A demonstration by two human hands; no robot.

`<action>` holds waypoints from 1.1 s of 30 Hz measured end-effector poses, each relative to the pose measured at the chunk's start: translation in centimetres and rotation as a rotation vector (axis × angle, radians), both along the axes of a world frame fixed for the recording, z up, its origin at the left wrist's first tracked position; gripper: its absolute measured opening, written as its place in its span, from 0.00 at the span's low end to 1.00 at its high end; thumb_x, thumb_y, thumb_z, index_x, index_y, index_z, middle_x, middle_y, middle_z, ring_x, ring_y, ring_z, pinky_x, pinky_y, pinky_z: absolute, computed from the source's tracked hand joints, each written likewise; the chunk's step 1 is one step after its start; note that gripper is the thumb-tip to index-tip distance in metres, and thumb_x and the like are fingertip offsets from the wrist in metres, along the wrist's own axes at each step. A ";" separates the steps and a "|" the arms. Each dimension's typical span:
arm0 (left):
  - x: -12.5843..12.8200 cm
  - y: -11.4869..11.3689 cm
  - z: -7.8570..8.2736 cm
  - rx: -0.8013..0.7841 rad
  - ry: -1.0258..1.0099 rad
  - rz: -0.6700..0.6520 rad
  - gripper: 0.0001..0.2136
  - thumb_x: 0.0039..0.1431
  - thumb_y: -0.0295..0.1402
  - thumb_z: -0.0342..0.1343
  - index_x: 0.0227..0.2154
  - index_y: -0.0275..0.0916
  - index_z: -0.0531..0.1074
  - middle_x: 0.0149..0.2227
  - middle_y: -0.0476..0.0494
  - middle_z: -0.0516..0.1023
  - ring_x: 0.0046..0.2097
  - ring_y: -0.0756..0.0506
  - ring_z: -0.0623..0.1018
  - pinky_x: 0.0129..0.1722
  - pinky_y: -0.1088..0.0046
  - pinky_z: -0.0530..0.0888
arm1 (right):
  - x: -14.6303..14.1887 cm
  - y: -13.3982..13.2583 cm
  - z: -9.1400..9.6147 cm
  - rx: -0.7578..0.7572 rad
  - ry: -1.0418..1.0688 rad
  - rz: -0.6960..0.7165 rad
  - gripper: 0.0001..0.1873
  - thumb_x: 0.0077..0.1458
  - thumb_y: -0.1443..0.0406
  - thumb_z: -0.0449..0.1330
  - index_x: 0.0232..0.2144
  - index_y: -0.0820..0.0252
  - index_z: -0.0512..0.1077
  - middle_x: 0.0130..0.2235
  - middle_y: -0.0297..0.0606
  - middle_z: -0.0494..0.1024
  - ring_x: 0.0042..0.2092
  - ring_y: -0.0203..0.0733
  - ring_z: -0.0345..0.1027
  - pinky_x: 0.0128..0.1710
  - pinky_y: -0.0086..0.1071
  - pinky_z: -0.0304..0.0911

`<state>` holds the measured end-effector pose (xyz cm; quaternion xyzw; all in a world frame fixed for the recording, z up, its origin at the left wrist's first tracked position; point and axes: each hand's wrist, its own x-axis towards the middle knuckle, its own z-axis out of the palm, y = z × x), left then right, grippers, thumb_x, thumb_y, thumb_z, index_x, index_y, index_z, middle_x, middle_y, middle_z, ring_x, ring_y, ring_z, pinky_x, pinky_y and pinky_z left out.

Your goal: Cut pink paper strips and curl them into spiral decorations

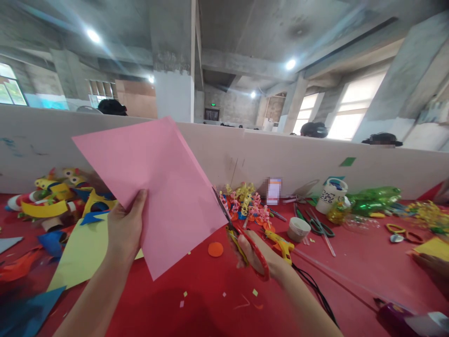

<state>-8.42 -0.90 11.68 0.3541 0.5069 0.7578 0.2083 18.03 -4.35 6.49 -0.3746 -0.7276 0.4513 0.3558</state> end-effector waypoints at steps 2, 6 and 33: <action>0.1 -0.1 0.2 0.002 -0.001 0.000 0.17 0.45 0.40 0.62 0.37 0.36 0.76 0.35 0.43 0.80 0.35 0.45 0.78 0.34 0.71 0.73 | 0.0 0.0 -0.1 0.001 0.020 -0.012 0.28 0.51 0.39 0.42 0.24 0.57 0.56 0.21 0.27 0.55 0.18 0.29 0.52 0.17 0.26 0.58; 0.1 -0.3 0.4 0.032 -0.007 -0.021 0.17 0.45 0.40 0.62 0.38 0.37 0.76 0.36 0.44 0.80 0.34 0.46 0.78 0.33 0.73 0.73 | 0.2 0.0 -0.4 0.041 0.003 -0.018 0.26 0.52 0.41 0.44 0.26 0.58 0.56 0.22 0.27 0.56 0.18 0.29 0.52 0.16 0.25 0.54; 0.2 0.0 0.0 -0.043 0.054 -0.029 0.16 0.44 0.41 0.61 0.37 0.39 0.77 0.37 0.45 0.80 0.36 0.45 0.78 0.31 0.76 0.74 | 0.1 -0.1 0.3 0.103 -0.090 0.026 0.31 0.56 0.43 0.37 0.20 0.59 0.61 0.21 0.36 0.67 0.23 0.36 0.63 0.24 0.31 0.59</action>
